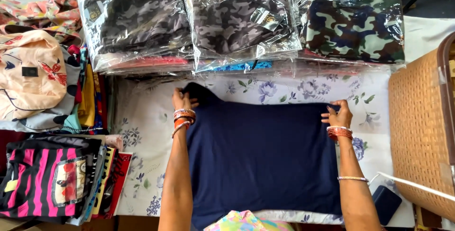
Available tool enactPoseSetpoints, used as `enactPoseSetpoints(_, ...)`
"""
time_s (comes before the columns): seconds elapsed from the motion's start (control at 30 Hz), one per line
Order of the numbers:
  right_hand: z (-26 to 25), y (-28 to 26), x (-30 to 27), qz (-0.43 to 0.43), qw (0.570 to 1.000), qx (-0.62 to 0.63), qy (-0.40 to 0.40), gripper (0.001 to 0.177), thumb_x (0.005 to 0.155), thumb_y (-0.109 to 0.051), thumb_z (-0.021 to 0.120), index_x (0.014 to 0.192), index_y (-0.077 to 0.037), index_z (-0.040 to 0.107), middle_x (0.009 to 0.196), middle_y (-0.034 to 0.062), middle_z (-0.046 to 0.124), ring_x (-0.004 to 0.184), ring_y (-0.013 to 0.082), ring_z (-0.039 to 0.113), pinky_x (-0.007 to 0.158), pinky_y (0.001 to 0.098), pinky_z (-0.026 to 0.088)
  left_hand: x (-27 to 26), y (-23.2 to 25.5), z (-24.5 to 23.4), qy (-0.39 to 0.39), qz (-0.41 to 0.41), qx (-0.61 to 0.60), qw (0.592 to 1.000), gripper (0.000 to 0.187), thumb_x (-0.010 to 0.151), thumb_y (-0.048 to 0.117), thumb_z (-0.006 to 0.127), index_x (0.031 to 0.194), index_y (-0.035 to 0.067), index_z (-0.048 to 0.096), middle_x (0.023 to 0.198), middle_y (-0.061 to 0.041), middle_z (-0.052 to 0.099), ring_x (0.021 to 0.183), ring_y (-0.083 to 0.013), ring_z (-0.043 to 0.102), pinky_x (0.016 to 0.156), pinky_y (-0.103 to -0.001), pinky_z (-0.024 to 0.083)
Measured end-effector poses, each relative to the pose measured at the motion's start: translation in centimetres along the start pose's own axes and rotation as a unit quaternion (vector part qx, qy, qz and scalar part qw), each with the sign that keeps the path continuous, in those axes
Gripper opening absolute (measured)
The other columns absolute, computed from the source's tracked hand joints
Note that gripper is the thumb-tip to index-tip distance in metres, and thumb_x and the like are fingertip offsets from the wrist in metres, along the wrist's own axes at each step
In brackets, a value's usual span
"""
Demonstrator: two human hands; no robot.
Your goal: Fold various articles of clothing like t-shirts and pants on a workspace table.
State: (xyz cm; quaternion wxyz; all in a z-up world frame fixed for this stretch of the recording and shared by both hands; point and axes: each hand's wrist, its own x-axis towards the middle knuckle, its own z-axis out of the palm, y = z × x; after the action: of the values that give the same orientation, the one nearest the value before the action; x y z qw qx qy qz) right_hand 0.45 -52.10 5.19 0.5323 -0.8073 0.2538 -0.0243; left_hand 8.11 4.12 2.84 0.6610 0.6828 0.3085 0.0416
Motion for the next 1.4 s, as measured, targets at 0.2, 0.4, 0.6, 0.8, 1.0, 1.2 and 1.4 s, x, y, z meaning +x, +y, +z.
enactPoseSetpoints(0.2, 2.1, 0.0, 3.1, -0.054, 0.998, 0.024, 0.037, 0.018, 0.101, 0.007, 0.056, 0.117, 0.003, 0.048, 0.094, 0.0189, 0.067, 0.077, 0.0265, 0.076, 0.066, 0.0351, 0.066, 2.1, 0.7, 1.2, 0.043, 0.04, -0.012, 0.998, 0.02, 0.099, 0.004, 0.057, 0.116, -0.001, 0.045, 0.096, -0.018, 0.064, 0.068, -0.024, 0.074, 0.053, -0.036, 0.061)
enactPoseSetpoints(0.4, 3.7, 0.6, 5.6, -0.052, 0.998, -0.021, 0.032, 0.02, 0.102, 0.006, 0.058, 0.119, 0.002, 0.049, 0.094, 0.0187, 0.068, 0.079, 0.0244, 0.075, 0.071, 0.0315, 0.065, 3.9, -2.3, 1.9, 0.075, 0.087, 0.069, 0.991, 0.023, 0.098, 0.004, 0.064, 0.115, -0.005, 0.051, 0.092, -0.017, 0.068, 0.072, -0.0252, 0.075, 0.062, -0.035, 0.06)
enactPoseSetpoints(0.6, 6.0, -0.5, 2.9, -0.16, 0.98, -0.047, 0.106, 0.039, 0.098, 0.006, 0.052, 0.136, 0.007, 0.044, 0.128, 0.0262, 0.057, 0.107, 0.03, 0.066, 0.094, 0.0407, 0.058, 0.0, -0.8, 3.1, 0.063, 0.196, 0.172, 0.963, 0.046, 0.091, 0.004, 0.066, 0.131, -0.005, 0.046, 0.117, -0.025, 0.063, 0.107, -0.04, 0.064, 0.093, -0.045, 0.051)
enactPoseSetpoints(0.8, 12.1, -4.1, -7.4, -0.383, 0.872, -0.299, -0.065, 0.058, 0.093, -0.024, 0.065, 0.142, 0.002, 0.047, 0.148, 0.0234, 0.049, 0.139, 0.0404, 0.046, 0.116, 0.0518, 0.035, -11.5, -1.9, 5.5, -0.037, 0.357, 0.349, 0.865, 0.058, 0.096, 0.018, 0.065, 0.146, -0.003, 0.044, 0.15, -0.025, 0.047, 0.145, -0.0446, 0.041, 0.121, -0.053, 0.031)
enactPoseSetpoints(1.0, 12.7, -3.8, -7.3, -0.401, 0.764, -0.46, -0.212, 0.072, 0.092, -0.045, 0.059, 0.151, -0.008, 0.041, 0.158, 0.015, 0.04, 0.146, 0.0337, 0.035, 0.117, 0.0567, 0.024, -11.4, -4.1, 2.1, -0.092, 0.291, 0.6, 0.739, 0.079, 0.089, 0.063, 0.055, 0.152, 0.017, 0.042, 0.161, -0.017, 0.032, 0.149, -0.0418, 0.026, 0.116, -0.07, 0.014)
enactPoseSetpoints(1.2, 5.8, 1.6, 2.0, -0.184, 0.842, -0.505, -0.051, 0.067, 0.104, -0.05, 0.034, 0.163, -0.019, 0.026, 0.172, 0.0096, 0.019, 0.158, 0.0301, 0.013, 0.124, 0.0589, 0.005, -4.2, -4.3, -3.1, 0.009, 0.132, 0.648, 0.75, 0.072, 0.098, 0.066, 0.038, 0.161, 0.034, 0.026, 0.17, -0.009, 0.015, 0.155, -0.0397, 0.011, 0.115, -0.075, 0.007)
enactPoseSetpoints(1.4, 4.6, 2.0, 2.7, -0.143, 0.888, -0.435, -0.037, 0.065, 0.104, -0.049, 0.031, 0.164, -0.025, 0.021, 0.172, 0.0068, 0.009, 0.158, 0.0269, 0.004, 0.125, 0.0563, -0.005, -3.4, -4.1, -2.7, -0.015, 0.068, 0.657, 0.751, 0.072, 0.098, 0.065, 0.035, 0.162, 0.037, 0.016, 0.171, -0.005, 0.004, 0.156, -0.0384, 0.001, 0.114, -0.075, 0.003)
